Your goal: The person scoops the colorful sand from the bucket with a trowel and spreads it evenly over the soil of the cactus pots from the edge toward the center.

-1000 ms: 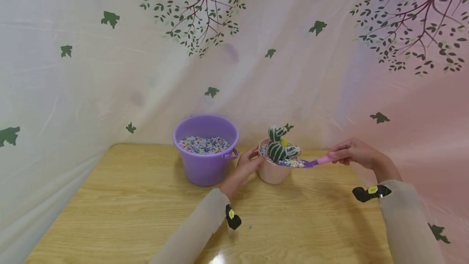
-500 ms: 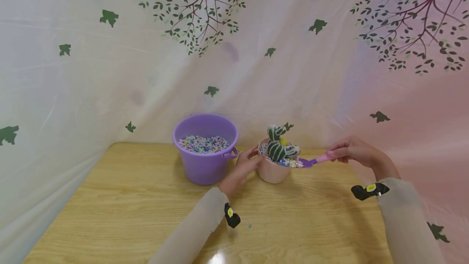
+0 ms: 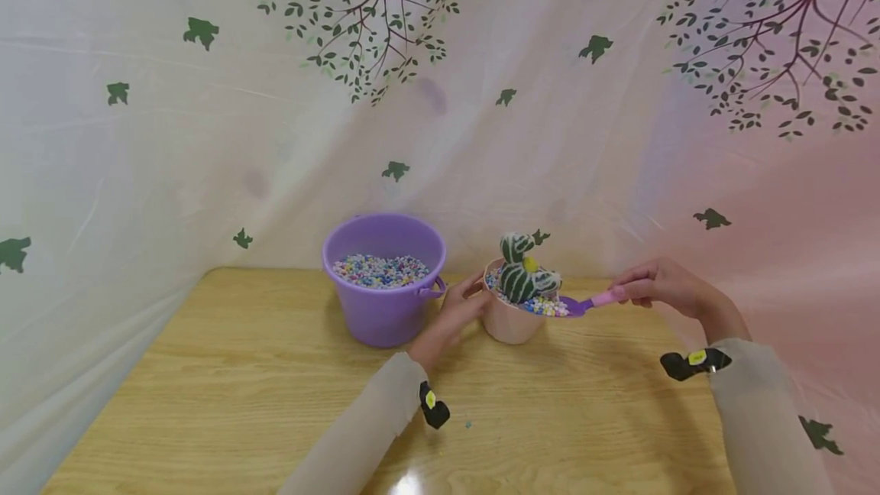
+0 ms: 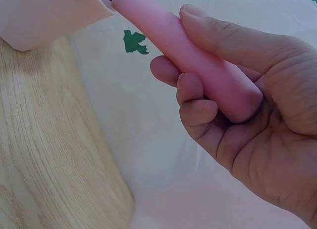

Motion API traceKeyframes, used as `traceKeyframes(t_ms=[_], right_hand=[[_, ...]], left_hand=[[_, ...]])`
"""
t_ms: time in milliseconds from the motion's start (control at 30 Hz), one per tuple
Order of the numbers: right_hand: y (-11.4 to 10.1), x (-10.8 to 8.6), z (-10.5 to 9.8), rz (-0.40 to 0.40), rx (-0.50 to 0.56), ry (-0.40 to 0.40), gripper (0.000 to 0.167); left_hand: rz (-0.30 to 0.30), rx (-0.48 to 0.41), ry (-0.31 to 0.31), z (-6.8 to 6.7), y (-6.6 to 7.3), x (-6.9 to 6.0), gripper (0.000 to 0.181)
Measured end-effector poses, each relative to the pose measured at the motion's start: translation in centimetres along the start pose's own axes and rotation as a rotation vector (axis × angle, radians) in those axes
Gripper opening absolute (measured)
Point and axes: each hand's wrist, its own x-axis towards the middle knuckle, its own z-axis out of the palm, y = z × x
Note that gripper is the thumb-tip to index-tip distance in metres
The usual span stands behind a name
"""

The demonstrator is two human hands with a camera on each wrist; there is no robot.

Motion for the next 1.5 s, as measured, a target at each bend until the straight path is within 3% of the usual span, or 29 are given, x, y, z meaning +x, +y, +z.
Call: traceKeyframes(t_ms=[533,867,1000,1267,1500], right_hand=[[0.6,-0.3,0.9,0.021,-0.039,0.084,0.023],[1.0,-0.2,1.2,0.015,0.041,0.114,0.021],[1.1,-0.2,1.2,0.007,0.056,0.115,0.020],[1.2,-0.1,1.5,0.026,0.071,0.126,0.021],[1.5,-0.1,1.4,0.018,0.091,0.120,0.020]], left_hand=[[0.005,0.010,0.006,-0.1,0.1,0.0,0.058],[0.011,-0.026,0.019,-0.1,0.2,-0.3,0.058],[0.042,-0.037,0.031,0.0,0.0,-0.2,0.055],[0.166,0.036,0.114,0.8,-1.2,-0.4,0.049],[0.140,0.016,0.102,0.9,-1.2,-0.3,0.056]])
